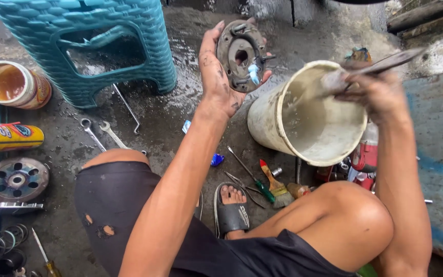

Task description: Cleaning a motorcycle clutch bell by scrubbing it with a brush and rinsing it in a bucket of water.

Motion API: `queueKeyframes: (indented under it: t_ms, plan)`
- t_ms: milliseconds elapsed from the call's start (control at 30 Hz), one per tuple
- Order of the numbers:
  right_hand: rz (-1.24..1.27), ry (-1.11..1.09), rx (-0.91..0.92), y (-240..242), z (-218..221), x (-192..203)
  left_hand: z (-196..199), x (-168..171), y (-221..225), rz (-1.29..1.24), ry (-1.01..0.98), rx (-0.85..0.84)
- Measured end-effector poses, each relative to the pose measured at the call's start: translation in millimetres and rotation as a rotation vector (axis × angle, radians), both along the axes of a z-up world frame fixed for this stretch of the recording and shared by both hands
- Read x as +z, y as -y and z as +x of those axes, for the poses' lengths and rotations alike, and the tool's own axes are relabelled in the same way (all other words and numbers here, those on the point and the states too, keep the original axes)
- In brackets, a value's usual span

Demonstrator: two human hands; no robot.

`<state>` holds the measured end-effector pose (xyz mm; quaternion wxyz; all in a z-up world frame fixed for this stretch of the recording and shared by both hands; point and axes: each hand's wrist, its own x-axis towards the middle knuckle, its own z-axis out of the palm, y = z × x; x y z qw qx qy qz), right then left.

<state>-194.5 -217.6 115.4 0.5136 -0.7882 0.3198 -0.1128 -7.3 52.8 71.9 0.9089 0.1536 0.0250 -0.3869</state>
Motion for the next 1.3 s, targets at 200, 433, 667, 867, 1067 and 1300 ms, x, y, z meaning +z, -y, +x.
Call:
queueKeyframes:
  t_ms: [200,433,667,867,1067,1300]
  plan:
    - [-0.589,0.339,0.475,19.7,-22.2,12.8,-8.7,-12.2,5.6,-0.043,0.056,-0.123]
    - [-0.564,0.305,0.652,-84.6,7.6,89.5,-9.1,-14.0,10.0,-0.079,-0.019,-0.126]
    - [-0.676,0.372,0.757,-148.5,42.7,84.7,-22.1,-34.5,22.0,-0.327,-0.082,0.016]
    - [-0.8,0.231,0.813,-166.1,53.8,93.1,-17.6,-30.4,21.7,-0.416,-0.105,0.002]
    - [-0.322,0.352,0.627,-158.9,66.8,63.3,-24.4,-32.2,20.2,-0.329,0.056,-0.098]
    - [-0.697,0.493,0.615,-150.4,68.1,71.5,-11.7,-18.7,11.4,-0.222,-0.098,-0.259]
